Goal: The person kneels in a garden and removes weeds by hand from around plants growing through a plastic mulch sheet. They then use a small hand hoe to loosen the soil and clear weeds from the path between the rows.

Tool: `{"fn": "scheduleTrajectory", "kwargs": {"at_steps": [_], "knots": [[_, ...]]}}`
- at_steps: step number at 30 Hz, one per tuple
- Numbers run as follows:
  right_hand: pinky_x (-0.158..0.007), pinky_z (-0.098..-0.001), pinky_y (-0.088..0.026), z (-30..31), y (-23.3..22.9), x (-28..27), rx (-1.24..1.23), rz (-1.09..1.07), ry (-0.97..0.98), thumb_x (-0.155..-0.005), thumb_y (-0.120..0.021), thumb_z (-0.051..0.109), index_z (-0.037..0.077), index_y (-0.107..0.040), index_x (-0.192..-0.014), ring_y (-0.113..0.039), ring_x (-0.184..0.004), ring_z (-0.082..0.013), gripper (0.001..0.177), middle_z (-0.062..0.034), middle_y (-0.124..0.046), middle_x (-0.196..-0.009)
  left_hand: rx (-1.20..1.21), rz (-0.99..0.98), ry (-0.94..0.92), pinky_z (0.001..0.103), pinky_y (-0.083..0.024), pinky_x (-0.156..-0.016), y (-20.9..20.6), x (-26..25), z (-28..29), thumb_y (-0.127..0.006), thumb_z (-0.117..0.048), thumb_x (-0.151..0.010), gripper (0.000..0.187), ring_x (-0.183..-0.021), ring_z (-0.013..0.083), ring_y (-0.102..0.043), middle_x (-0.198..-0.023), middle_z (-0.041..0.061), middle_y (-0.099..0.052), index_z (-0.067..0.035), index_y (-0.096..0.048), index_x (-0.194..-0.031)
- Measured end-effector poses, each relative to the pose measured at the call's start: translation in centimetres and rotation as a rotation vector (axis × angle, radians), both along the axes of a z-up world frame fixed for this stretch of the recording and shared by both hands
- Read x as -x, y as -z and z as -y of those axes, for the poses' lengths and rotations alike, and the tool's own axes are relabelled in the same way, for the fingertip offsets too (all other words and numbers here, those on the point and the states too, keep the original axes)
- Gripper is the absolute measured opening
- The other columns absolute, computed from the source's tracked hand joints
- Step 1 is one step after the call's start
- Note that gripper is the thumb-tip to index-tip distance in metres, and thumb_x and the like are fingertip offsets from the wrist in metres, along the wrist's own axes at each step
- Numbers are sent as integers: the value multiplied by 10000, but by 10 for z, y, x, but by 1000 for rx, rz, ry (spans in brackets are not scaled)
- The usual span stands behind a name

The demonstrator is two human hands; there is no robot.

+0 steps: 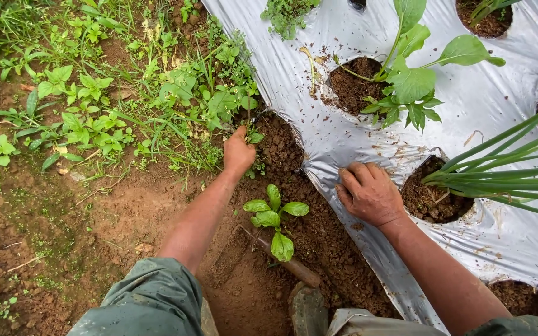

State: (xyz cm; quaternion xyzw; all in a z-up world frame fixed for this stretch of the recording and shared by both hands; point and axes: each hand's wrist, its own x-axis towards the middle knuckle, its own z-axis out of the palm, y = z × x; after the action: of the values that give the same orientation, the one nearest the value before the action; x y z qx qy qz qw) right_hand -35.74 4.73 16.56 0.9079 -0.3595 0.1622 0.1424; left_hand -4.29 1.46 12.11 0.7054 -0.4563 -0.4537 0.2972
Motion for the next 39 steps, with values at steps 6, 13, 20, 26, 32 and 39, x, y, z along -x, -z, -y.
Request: {"fn": "scheduleTrajectory", "kwargs": {"at_steps": [6, 13, 20, 26, 32, 39], "knots": [[-687, -410, -562, -1, 4, 4, 22, 0, -21, -922, -669, 352, 156, -682, -1062, -651, -778, -295, 241, -96, -605, -968, -14, 116, 44, 614, -456, -1086, 27, -11, 5, -634, -30, -889, 529, -1307, 522, -538, -1319, 362, -615, 77, -559, -1401], [-724, -419, -570, 0, 10, 8, 9, 37, -43, -907, -699, 345, 137, -699, -1051, -666, -799, -309, 253, -112, -620, -964, 66, 483, 448, 591, -585, -874, 27, -102, -11, -577, -19, -871, 383, -1068, 483, -695, -1092, 288, -716, 32, -678, -1236], [-897, -436, -548, -2, 7, 12, -149, 130, -90, -920, -720, 393, 92, -729, -1132, -680, -951, -334, 369, -143, -642, -1002, -28, 742, 877, 510, -589, -914, -39, -185, -100, -462, 71, -885, 360, -1079, 410, -725, -1139, 235, -727, 9, -657, -1181], [-917, -446, -550, -52, -23, -80, -627, 194, 311, -1070, -654, 402, 52, -645, -1354, -646, -966, -309, 451, -185, -598, -1180, -203, 700, 755, 498, -580, -984, -27, -232, -191, -538, 33, -905, 404, -1123, 379, -716, -1245, 244, -691, -7, -611, -1301], [-936, -517, -615, -175, 20, -164, -976, -713, 164, -998, -624, 516, 109, -475, -1405, -698, -1146, -380, 594, -180, -633, -1234, -187, 590, 644, 552, -588, -933, 22, -238, -225, -657, -23, -869, 355, -1095, 449, -708, -1216, 270, -678, 22, -608, -1217], [-916, -556, -608, -205, 94, -125, -926, -648, 422, -992, -584, 557, 56, -407, -1414, -697, -1131, -393, 678, -201, -656, -1164, -126, 436, 574, 579, -559, -987, 92, -227, -238, -788, -169, -817, 506, -1162, 523, -648, -1293, 340, -598, 42, -528, -1195]]}}
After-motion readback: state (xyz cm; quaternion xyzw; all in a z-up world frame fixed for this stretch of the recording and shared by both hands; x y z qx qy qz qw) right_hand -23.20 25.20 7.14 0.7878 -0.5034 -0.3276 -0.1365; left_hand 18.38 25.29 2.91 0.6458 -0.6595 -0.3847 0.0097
